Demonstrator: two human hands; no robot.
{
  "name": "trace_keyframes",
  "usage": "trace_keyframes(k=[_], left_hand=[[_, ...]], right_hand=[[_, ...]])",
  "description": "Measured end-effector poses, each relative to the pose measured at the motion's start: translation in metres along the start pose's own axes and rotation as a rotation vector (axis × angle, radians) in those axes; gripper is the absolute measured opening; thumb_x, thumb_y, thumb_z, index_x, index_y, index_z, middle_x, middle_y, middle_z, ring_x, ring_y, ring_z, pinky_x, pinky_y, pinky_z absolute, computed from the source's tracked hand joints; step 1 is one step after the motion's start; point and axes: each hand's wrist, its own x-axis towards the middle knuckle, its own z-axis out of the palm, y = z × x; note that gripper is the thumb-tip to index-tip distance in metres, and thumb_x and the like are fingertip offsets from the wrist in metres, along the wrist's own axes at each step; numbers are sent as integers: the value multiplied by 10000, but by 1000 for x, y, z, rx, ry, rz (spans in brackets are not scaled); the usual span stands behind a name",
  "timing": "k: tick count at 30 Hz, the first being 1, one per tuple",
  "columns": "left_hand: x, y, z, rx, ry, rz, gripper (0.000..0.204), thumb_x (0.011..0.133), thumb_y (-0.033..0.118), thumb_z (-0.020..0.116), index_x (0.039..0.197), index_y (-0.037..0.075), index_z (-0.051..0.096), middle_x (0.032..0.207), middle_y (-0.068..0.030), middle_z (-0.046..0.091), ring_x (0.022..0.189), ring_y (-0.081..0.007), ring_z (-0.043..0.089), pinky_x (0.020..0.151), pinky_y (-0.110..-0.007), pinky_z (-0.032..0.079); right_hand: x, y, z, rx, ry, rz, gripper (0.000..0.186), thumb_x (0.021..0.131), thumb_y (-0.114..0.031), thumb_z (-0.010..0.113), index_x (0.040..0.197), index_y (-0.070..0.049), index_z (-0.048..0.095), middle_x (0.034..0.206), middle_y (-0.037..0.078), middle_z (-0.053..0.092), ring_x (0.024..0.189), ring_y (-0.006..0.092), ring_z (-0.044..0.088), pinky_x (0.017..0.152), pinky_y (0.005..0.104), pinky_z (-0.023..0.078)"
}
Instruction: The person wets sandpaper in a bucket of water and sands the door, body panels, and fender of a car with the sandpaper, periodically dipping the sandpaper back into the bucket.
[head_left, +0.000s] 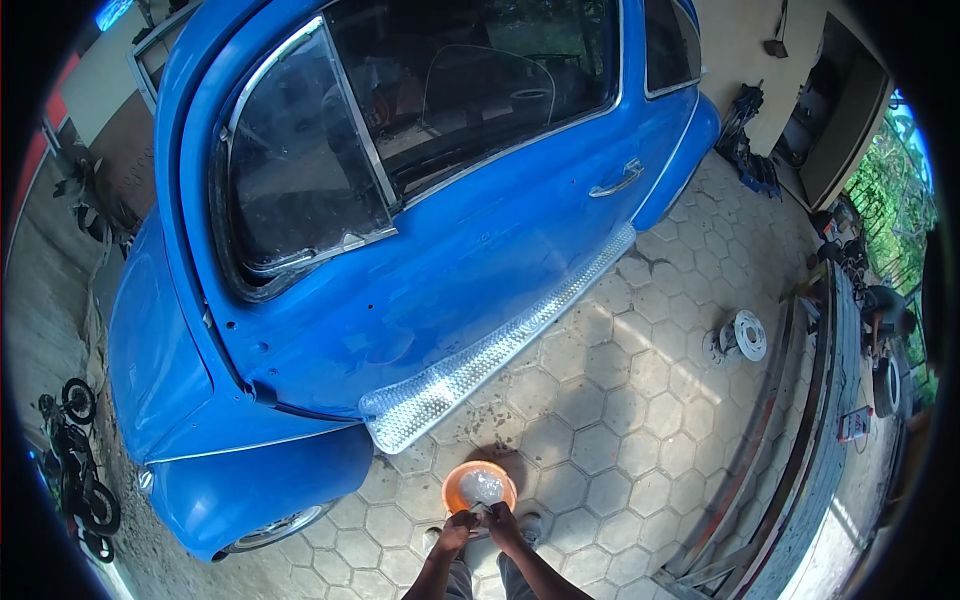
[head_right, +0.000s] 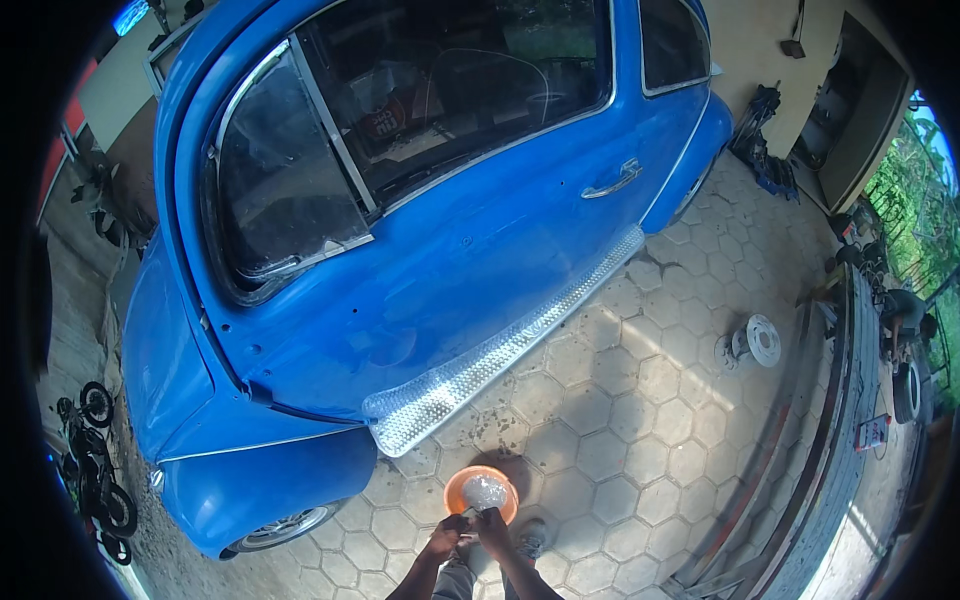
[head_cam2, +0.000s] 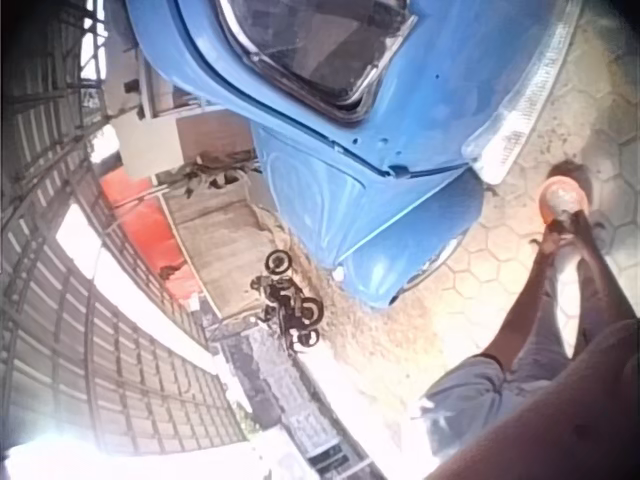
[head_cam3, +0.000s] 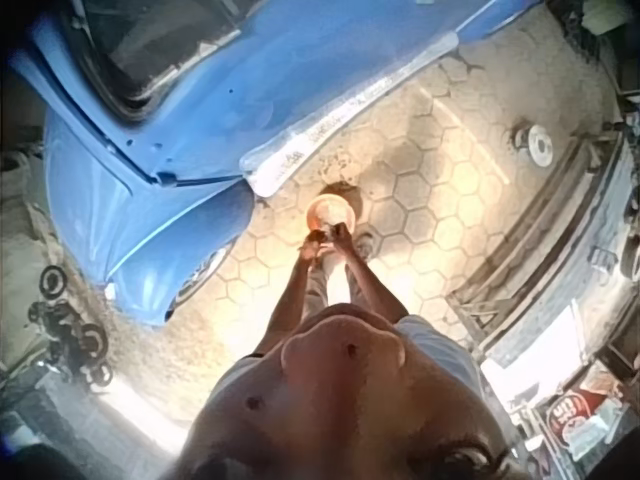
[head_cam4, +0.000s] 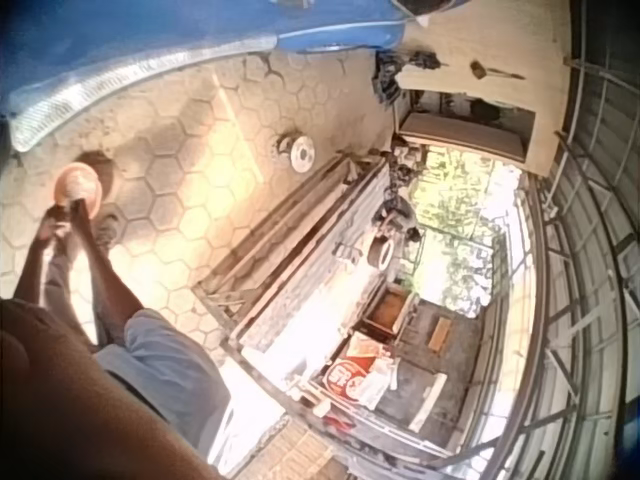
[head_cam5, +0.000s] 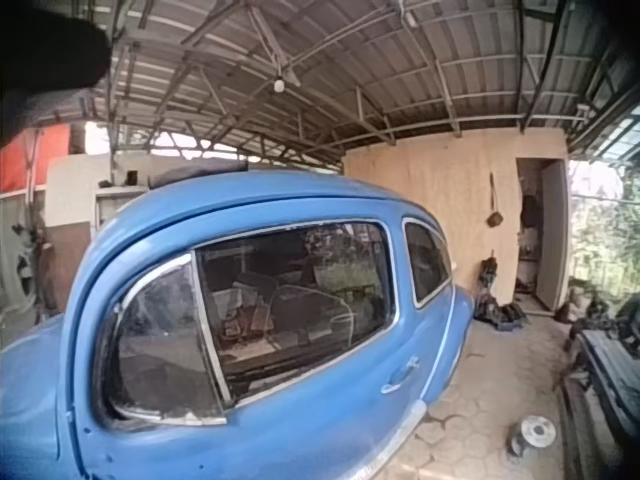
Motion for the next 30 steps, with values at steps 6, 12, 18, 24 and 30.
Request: trace_keyframes(k=[6, 12, 18, 24, 30], left_hand=[[-1, -1, 18, -168, 28, -39, 150, 951, 24, 589, 1099, 8, 606, 1042, -50, 648, 937, -156, 634, 883, -391, 561], [-1, 28, 41, 21, 2, -83, 188, 960, -13, 551, 1135, -4, 619, 1028, -69, 668, 899, -160, 664, 817, -361, 595], [-9, 103, 64, 520, -112, -240, 242, 959, 2, 565, 1200, -7, 591, 1041, -61, 680, 922, -169, 675, 764, -325, 588], [-7, 130, 66, 592, -75, -122, 183, 956, 44, 593, 1129, -7, 623, 1011, -34, 684, 936, -108, 635, 841, -266, 498], [7, 118, 68, 562, -39, -76, 126, 913, 13, 600, 1025, 11, 658, 920, -46, 680, 863, -126, 609, 822, -260, 463]], right_hand=[[-7, -13, -29, -265, -124, 30, 341, 906, -240, 674, 1085, 15, 533, 950, 146, 659, 907, 209, 647, 800, 348, 510], [9, -19, -56, -161, -185, -113, 401, 910, -224, 688, 1195, 10, 531, 1129, 134, 653, 1023, 190, 635, 891, 330, 510], [13, -48, -65, 49, -504, -24, 527, 910, -193, 692, 1379, -42, 505, 1208, 110, 647, 1022, 157, 630, 931, 311, 494], [2, -84, -54, -251, -332, -151, 393, 906, -292, 677, 1188, -20, 645, 1046, 127, 706, 915, 164, 659, 823, 310, 512], [0, -78, -68, -142, -242, -104, 393, 879, -279, 718, 1133, 10, 640, 981, 84, 689, 859, 155, 633, 777, 306, 503]])
